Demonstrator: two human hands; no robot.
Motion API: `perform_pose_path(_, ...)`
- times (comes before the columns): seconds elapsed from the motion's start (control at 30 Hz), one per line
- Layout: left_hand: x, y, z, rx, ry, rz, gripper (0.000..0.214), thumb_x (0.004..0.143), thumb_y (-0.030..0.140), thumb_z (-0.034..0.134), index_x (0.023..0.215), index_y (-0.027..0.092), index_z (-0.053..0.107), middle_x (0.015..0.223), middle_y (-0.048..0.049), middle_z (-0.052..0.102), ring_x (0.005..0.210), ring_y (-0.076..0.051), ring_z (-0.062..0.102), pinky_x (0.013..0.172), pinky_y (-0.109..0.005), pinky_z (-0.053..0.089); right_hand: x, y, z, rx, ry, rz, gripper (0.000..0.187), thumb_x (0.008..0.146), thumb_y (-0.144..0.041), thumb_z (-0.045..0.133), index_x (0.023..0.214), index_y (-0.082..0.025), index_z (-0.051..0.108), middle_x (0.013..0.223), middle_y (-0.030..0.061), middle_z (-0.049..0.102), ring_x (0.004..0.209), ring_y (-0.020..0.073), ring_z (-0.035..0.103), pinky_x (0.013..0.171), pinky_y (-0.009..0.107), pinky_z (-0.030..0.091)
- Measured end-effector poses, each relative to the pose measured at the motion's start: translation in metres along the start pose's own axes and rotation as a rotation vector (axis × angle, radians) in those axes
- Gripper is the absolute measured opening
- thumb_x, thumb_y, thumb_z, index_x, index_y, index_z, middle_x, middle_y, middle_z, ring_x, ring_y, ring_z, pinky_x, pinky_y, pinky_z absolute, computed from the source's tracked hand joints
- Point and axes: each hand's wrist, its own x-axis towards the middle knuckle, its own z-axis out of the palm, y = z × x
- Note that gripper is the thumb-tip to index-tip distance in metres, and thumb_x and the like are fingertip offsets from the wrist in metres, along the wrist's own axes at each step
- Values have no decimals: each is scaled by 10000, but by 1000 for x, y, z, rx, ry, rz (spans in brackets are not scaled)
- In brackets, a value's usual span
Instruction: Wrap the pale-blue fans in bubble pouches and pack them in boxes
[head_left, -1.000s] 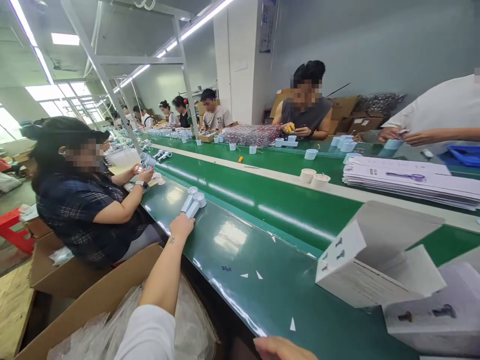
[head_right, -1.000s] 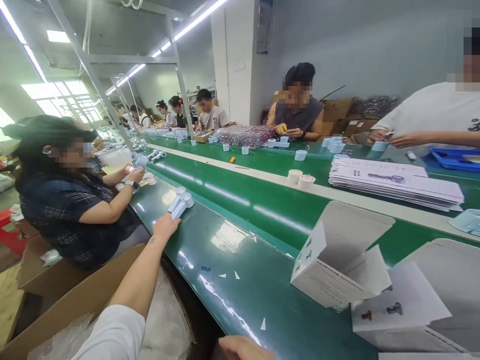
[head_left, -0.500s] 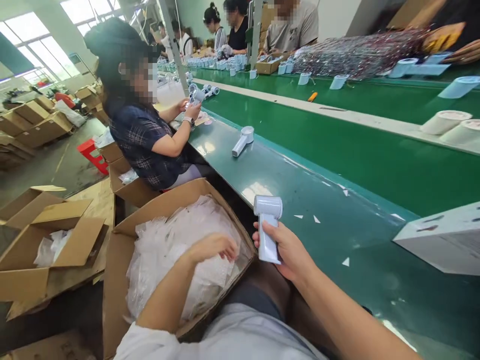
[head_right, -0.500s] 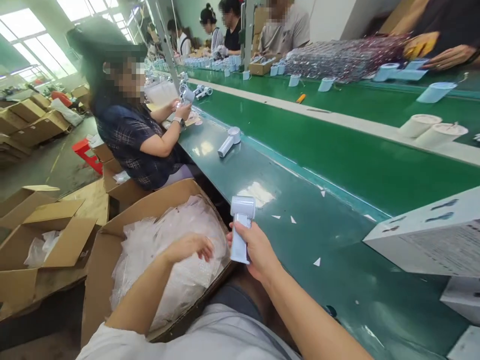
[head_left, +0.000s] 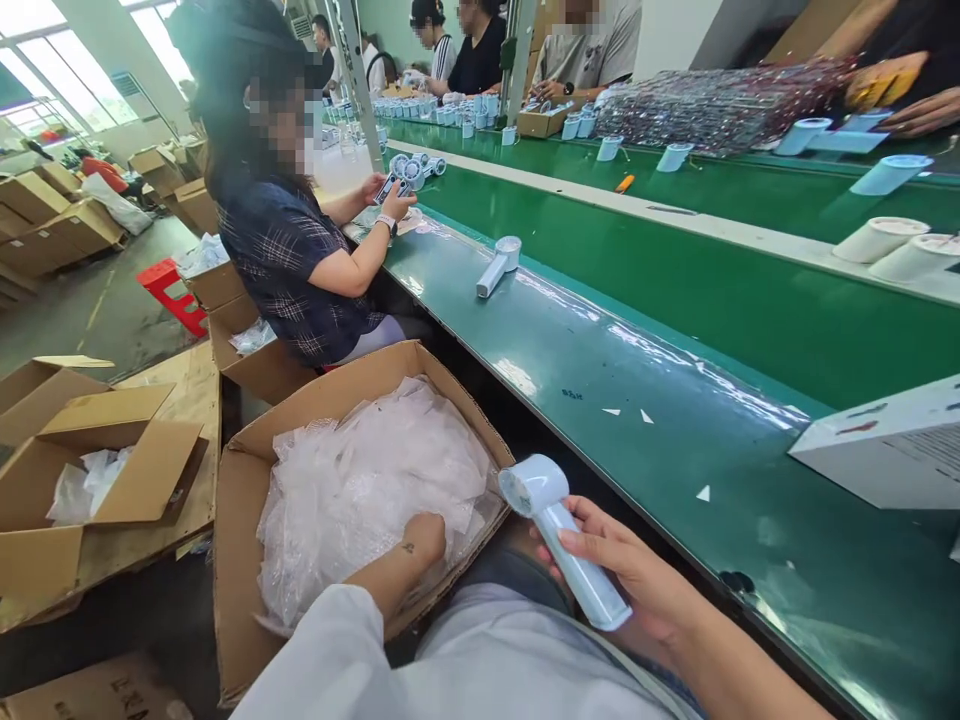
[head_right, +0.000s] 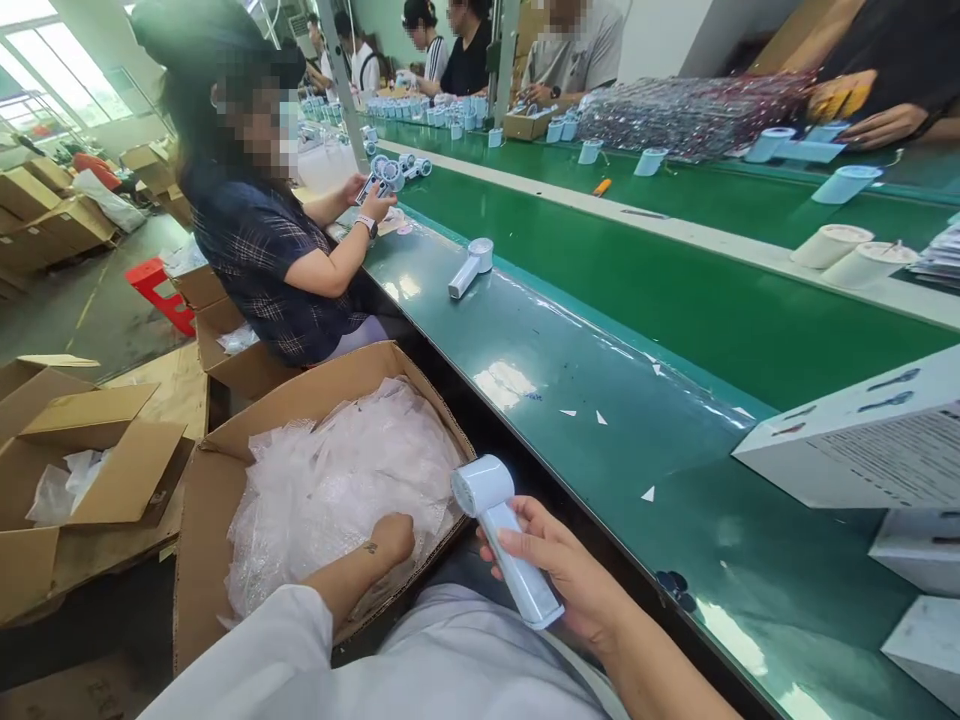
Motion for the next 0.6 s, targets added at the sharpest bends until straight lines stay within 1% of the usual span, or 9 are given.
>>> perform_pose_path(0.13,-12,5,-28,-76,155,109,208,870,319,595,824,145,700,931,-114,707,970,-235,636,879,-353,458,3,4,6,-33,-137,102,466,645,-331,877,958,-189,563,860,5,639,761,158,680,596,236,543)
perform_pose_path(0.2,-26,12,-37,-134,213,195,216,852,277,555,753,155,704,864,-95,714,909,-225,633,820,-314,457,8,8,15,-50,-206,172,497,607,-329,888,950,-179,561,862,6,628,727,165,684,549,228,536)
perform_pose_path(0.23,-35,16,-39,-157,230,238,213,836,275,554,740,158,702,840,-78,712,873,-215,628,789,-299,458,12,11,20,-55,-247,202,543,585,-317,894,987,-182,555,872,8,630,710,171,687,530,230,534)
perform_pose_path(0.33,-61,29,-40,-315,230,418,174,760,304,633,728,145,698,773,-51,686,765,-190,601,695,-270,445,23,19,33,-32,-329,250,787,529,-263,897,1195,-232,477,908,5,641,671,189,696,500,244,539)
perform_pose_path(0.4,-71,34,-37,-550,168,514,213,716,337,697,720,124,700,719,-45,660,694,-173,572,652,-268,427,29,22,38,-12,-355,266,862,523,-254,882,1268,-240,449,925,12,646,665,194,698,490,251,542)
perform_pose_path(0.43,-74,36,-35,-697,140,516,243,685,354,734,702,114,701,686,-42,646,660,-163,557,634,-269,420,31,22,39,-12,-360,266,842,524,-253,872,1263,-223,470,925,18,647,662,190,696,490,250,542)
perform_pose_path(0.5,-74,35,-35,-946,142,425,291,600,365,805,638,100,692,619,-32,618,598,-140,528,600,-265,408,30,20,40,-44,-365,254,746,533,-248,853,1206,-175,539,923,40,656,665,180,687,495,245,540)
perform_pose_path(0.57,-71,33,-37,-1087,231,320,322,536,375,834,607,103,676,571,-11,588,536,-106,485,547,-242,379,27,15,38,-88,-319,240,642,556,-250,834,1140,-153,588,916,50,663,668,169,677,505,240,534)
perform_pose_path(0.6,-69,32,-40,-1121,289,290,335,530,392,831,615,111,671,555,5,569,509,-88,457,518,-226,352,24,13,38,-109,-283,235,610,564,-252,826,1122,-154,600,916,50,665,665,163,672,506,237,528)
